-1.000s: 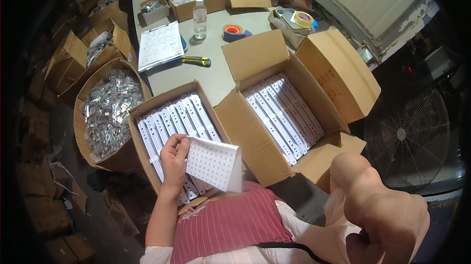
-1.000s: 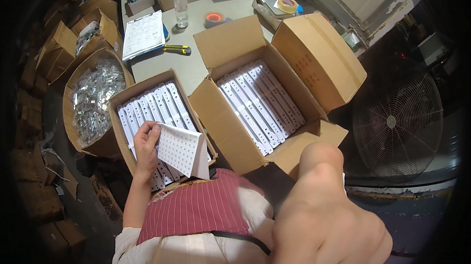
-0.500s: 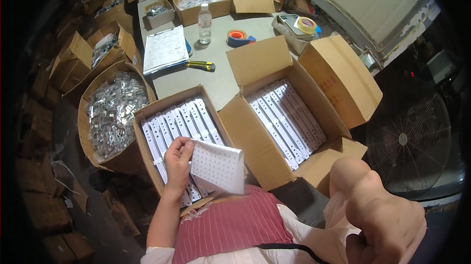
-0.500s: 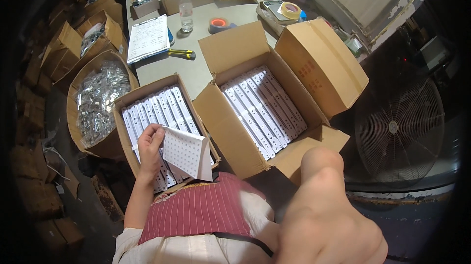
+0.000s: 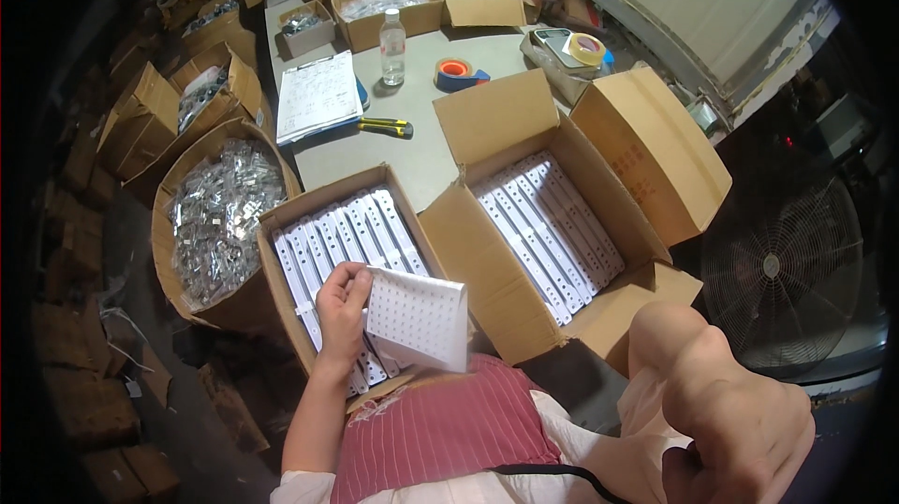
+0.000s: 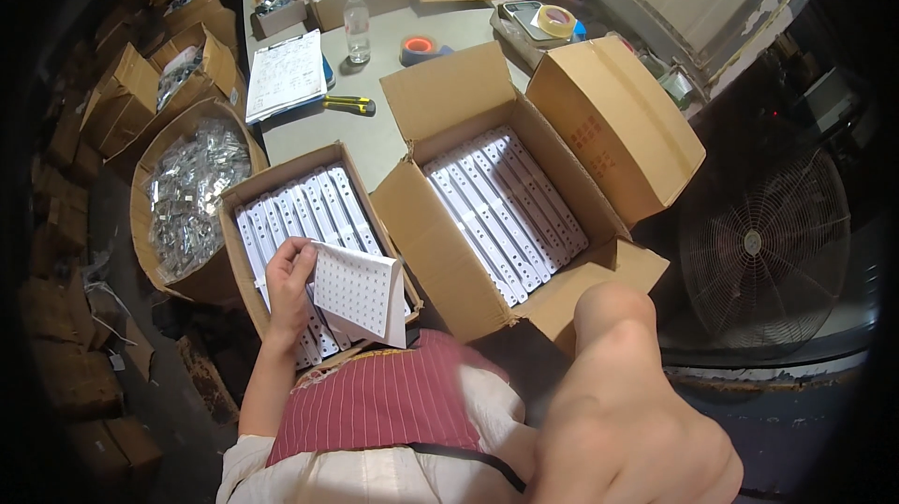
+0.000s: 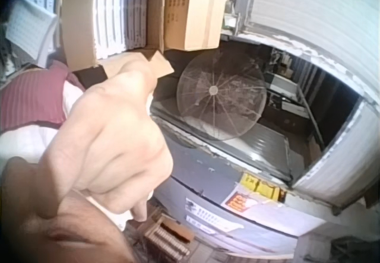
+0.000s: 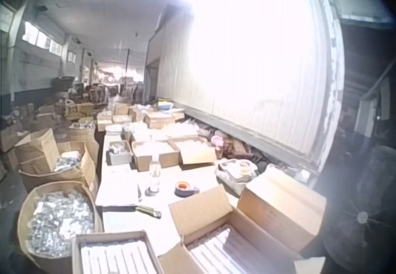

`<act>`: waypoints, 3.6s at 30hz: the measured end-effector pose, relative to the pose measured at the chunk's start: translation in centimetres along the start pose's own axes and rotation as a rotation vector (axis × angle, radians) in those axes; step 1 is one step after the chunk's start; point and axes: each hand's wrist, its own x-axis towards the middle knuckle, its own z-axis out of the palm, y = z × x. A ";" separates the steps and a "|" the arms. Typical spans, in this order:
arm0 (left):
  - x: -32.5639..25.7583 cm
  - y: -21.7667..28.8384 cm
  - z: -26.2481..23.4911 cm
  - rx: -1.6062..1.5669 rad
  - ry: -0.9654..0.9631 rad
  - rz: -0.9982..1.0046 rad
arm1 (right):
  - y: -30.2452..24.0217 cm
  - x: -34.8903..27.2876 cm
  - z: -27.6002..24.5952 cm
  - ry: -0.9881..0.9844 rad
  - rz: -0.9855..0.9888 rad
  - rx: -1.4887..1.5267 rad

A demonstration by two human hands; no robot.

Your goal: The person holds a sheet of stickers and applies them onto metal brackets inside a cardboard box. The person then folds the flaps of the cardboard box closed.

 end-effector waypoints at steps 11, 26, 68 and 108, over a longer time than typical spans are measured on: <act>0.0 0.5 0.5 -0.030 0.005 -0.043 | -0.6 0.0 -0.3 -0.050 0.026 -0.007; 0.2 -0.1 -0.1 -0.017 0.002 -0.007 | 0.4 -0.2 0.0 0.031 -0.080 -0.035; -0.7 1.3 0.8 0.179 -0.077 0.004 | 8.9 -19.6 -2.6 -0.033 1.404 -0.516; -0.3 1.1 0.2 -0.017 -0.001 -0.106 | 2.6 -23.2 -12.2 -0.282 1.281 -1.185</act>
